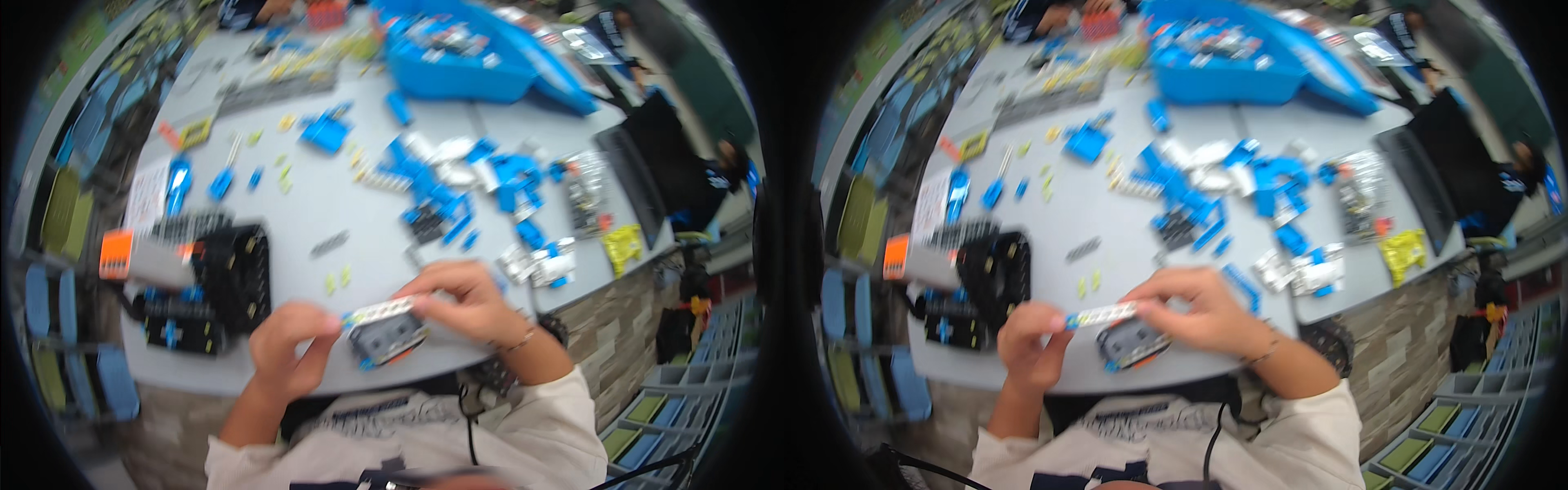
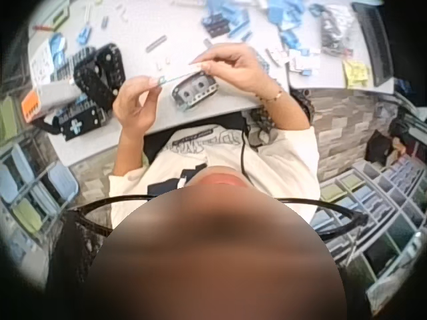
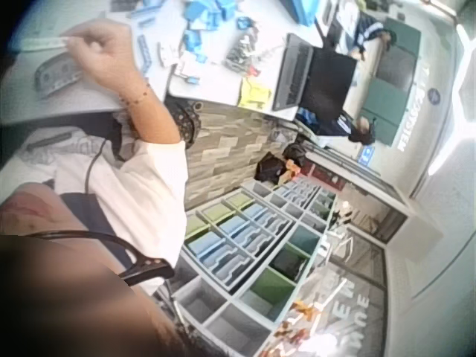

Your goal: The person assembles a small Lego Technic subassembly by hand, connecting blue and white beams with yellow pins and attaching them to a gray chassis piece. The person repeatedly picks parts from the table, aligns them, and secures them into the growing structure.

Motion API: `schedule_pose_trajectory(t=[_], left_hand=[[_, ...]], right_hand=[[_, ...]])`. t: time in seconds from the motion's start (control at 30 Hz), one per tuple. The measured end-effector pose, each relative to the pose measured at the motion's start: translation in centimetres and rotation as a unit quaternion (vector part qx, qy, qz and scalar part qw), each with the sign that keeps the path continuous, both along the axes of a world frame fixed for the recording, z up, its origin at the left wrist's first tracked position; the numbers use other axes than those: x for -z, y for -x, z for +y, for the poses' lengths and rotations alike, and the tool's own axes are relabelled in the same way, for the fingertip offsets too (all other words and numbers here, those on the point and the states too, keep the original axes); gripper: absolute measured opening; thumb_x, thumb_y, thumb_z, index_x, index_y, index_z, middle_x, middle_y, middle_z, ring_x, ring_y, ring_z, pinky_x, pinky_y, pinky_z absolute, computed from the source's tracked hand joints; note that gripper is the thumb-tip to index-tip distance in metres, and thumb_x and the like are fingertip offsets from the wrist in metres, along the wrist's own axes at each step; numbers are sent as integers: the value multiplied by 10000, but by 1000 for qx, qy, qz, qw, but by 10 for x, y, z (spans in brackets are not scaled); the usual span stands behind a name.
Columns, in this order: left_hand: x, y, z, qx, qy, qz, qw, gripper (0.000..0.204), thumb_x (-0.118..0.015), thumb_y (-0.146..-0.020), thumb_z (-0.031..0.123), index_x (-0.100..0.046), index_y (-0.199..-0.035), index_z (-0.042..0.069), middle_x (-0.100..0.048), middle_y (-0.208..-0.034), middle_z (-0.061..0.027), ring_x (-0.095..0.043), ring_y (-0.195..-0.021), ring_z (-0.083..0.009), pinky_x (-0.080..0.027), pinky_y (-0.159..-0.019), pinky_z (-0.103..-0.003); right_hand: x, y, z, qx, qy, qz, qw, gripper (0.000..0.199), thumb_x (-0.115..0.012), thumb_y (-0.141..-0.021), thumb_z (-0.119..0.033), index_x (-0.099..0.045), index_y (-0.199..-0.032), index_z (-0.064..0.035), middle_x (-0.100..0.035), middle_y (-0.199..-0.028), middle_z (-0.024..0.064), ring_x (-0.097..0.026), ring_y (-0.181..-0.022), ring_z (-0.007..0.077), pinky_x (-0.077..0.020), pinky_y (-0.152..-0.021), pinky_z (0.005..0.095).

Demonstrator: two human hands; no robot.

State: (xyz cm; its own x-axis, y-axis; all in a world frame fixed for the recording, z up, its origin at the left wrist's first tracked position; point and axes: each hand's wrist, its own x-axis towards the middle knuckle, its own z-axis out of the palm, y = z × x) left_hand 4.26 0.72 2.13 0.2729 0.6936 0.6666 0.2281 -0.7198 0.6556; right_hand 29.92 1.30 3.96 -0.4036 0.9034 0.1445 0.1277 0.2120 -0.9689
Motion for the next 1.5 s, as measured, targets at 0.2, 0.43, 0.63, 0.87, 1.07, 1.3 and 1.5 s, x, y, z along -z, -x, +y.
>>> schedule_pose_trajectory(t=[0.2,0.43,0.63,0.87,1.07,1.3,1.5], left_hand=[[0,-5,-2,-15,28,-8,999,257,-737,-726,-95,-662,-940,25,-674,-817,-112,-653,-696,-236,-509,-627,-302],[6,-7,-5,33,67,-2,997,265,-737,-739,-88,-667,-975,11,-678,-821,-116,-656,-688,-215,-513,-628,-295],[1,-9,-4,51,31,-5,998,305,-724,-757,-94,-644,-1035,3,-672,-823,-127,-655,-691,-228,-516,-629,-302],[3,-10,-2,48,52,-5,997,272,-708,-779,-101,-653,-1024,3,-672,-865,-125,-656,-726,-225,-520,-649,-294],[3,-9,-1,88,109,-46,989,245,-700,-824,-59,-661,-1053,19,-683,-899,-101,-652,-743,-181,-521,-666,-277],[1,-10,-3,96,122,-36,987,310,-703,-841,-26,-637,-1140,25,-671,-916,-85,-648,-763,-162,-533,-702,-267],[1,-9,-6,111,134,-24,984,375,-742,-830,26,-617,-1184,20,-662,-950,-95,-644,-791,-182,-531,-719,-281]], right_hand=[[5,4,5,-51,116,7,992,227,-647,-925,-132,-688,-1111,-10,-713,-995,67,-642,-894,109,-502,-810,277],[6,12,-2,-67,-86,0,994,297,-683,-904,-176,-669,-1173,-50,-713,-1077,119,-703,-954,208,-557,-735,294],[6,17,-4,-52,-123,-19,991,275,-655,-917,-144,-668,-1172,-44,-719,-1007,119,-712,-867,184,-549,-696,276],[1,15,-7,-17,-93,-51,994,205,-658,-895,-96,-689,-1083,-20,-722,-891,116,-699,-742,189,-524,-650,278],[3,21,-5,-3,-165,-63,984,237,-705,-837,-50,-706,-1073,-29,-707,-866,90,-564,-612,107,-403,-528,236],[4,19,-7,-12,-127,-51,991,237,-664,-860,-34,-683,-1092,8,-715,-927,104,-626,-668,83,-443,-543,205],[4,19,-7,-54,-89,-14,995,281,-588,-892,-9,-648,-1166,8,-716,-1056,154,-722,-910,209,-551,-781,281]])
